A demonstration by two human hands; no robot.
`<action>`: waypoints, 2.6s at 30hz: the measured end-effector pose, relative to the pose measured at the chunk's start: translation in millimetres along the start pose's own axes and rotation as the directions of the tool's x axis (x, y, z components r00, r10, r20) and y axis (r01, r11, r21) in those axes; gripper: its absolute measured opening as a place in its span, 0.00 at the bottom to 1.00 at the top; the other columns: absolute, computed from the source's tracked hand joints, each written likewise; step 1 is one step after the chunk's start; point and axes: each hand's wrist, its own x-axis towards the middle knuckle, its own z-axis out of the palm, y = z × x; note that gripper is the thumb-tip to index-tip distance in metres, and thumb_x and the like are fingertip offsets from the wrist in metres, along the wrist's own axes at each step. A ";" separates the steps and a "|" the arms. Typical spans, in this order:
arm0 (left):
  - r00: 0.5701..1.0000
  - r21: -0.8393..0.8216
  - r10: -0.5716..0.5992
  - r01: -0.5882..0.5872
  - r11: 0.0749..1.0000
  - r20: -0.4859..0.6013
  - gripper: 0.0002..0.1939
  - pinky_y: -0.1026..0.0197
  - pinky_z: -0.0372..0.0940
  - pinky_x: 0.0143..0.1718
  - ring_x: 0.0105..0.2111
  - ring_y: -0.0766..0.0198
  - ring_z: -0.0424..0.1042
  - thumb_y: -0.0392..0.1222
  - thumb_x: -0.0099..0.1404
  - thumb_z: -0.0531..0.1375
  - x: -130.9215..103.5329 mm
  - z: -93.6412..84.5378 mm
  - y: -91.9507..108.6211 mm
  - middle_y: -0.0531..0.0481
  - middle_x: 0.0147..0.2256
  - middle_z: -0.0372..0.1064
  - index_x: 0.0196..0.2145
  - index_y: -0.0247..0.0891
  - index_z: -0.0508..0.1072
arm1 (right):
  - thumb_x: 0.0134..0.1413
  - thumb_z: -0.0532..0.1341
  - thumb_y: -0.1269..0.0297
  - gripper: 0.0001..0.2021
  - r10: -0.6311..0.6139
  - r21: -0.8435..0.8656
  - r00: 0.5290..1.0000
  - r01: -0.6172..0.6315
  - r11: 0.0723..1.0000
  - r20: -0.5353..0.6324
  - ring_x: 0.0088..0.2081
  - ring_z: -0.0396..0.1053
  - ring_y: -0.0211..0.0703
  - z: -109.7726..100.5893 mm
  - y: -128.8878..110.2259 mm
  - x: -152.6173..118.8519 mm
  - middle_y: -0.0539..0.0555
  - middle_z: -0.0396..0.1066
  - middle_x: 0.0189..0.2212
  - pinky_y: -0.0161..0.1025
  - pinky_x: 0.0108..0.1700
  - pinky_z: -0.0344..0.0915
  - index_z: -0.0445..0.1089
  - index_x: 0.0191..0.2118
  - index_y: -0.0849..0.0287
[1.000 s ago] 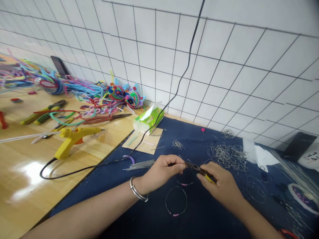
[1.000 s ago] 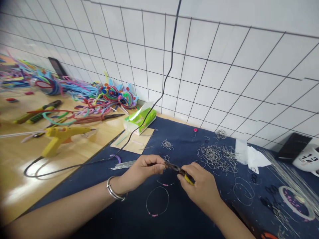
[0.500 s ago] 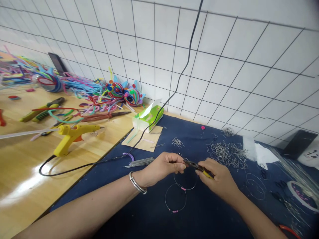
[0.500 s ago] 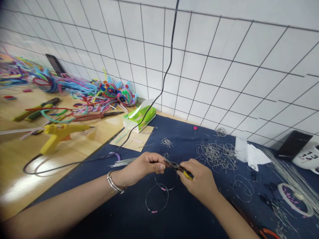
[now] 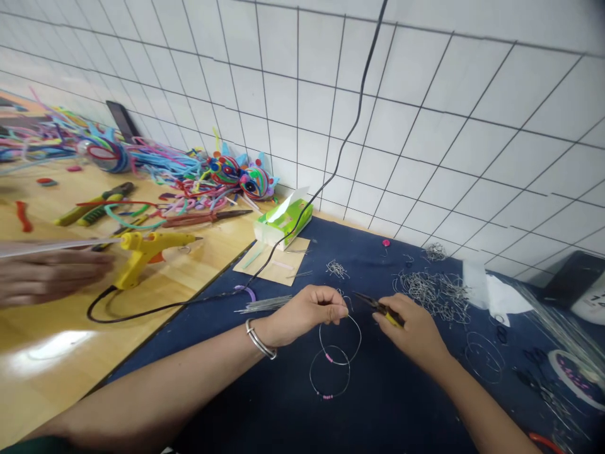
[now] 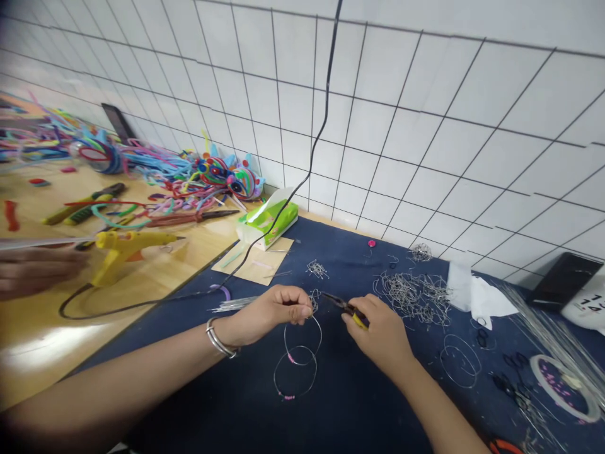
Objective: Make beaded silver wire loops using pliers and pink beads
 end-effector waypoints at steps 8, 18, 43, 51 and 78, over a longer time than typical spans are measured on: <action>0.990 0.278 -0.070 0.034 0.960 0.120 0.10 0.66 0.56 0.28 0.25 0.70 0.61 0.44 0.58 0.58 1.5 1.2 -5.8 0.53 0.23 0.63 0.27 0.33 0.70 | 0.53 0.55 0.54 0.11 0.091 0.462 0.958 -0.213 0.861 0.271 0.29 0.58 0.35 -2.7 -13.8 0.9 0.47 0.61 0.27 0.33 0.31 0.55 0.65 0.33 0.57; 0.960 0.252 -0.073 0.002 0.968 0.271 0.09 0.66 0.57 0.28 0.25 0.70 0.60 0.40 0.59 0.57 0.4 11.3 -9.1 0.54 0.24 0.61 0.25 0.34 0.70 | 0.51 0.56 0.63 0.05 0.037 0.580 0.909 -0.296 0.759 0.414 0.25 0.52 0.32 12.0 -29.1 -6.4 0.45 0.56 0.23 0.32 0.27 0.50 0.65 0.30 0.58; 0.960 0.004 -0.181 0.185 0.983 0.211 0.13 0.64 0.59 0.29 0.26 0.68 0.64 0.44 0.63 0.54 4.9 2.1 -18.7 0.47 0.27 0.69 0.36 0.33 0.73 | 0.51 0.57 0.61 0.07 0.151 0.752 0.894 -0.437 0.493 0.421 0.24 0.49 0.32 25.4 -19.4 -6.0 0.46 0.53 0.22 0.32 0.27 0.49 0.63 0.31 0.60; 0.956 -0.028 -0.205 0.216 0.976 0.209 0.10 0.64 0.59 0.29 0.25 0.69 0.63 0.42 0.61 0.57 6.1 1.9 -18.6 0.49 0.27 0.68 0.36 0.33 0.73 | 0.51 0.57 0.61 0.07 0.154 0.751 0.894 -0.437 0.495 0.420 0.24 0.50 0.32 29.9 -17.6 -5.1 0.46 0.53 0.23 0.33 0.27 0.50 0.63 0.31 0.60; 0.987 -0.053 -0.162 0.163 0.985 0.007 0.08 0.66 0.57 0.25 0.25 0.70 0.58 0.41 0.60 0.56 2.5 15.4 -24.2 0.54 0.25 0.59 0.27 0.34 0.65 | 0.52 0.56 0.57 0.10 0.094 0.704 0.917 -0.360 0.612 0.388 0.25 0.52 0.33 35.9 -17.0 -6.4 0.46 0.53 0.23 0.32 0.28 0.51 0.62 0.30 0.58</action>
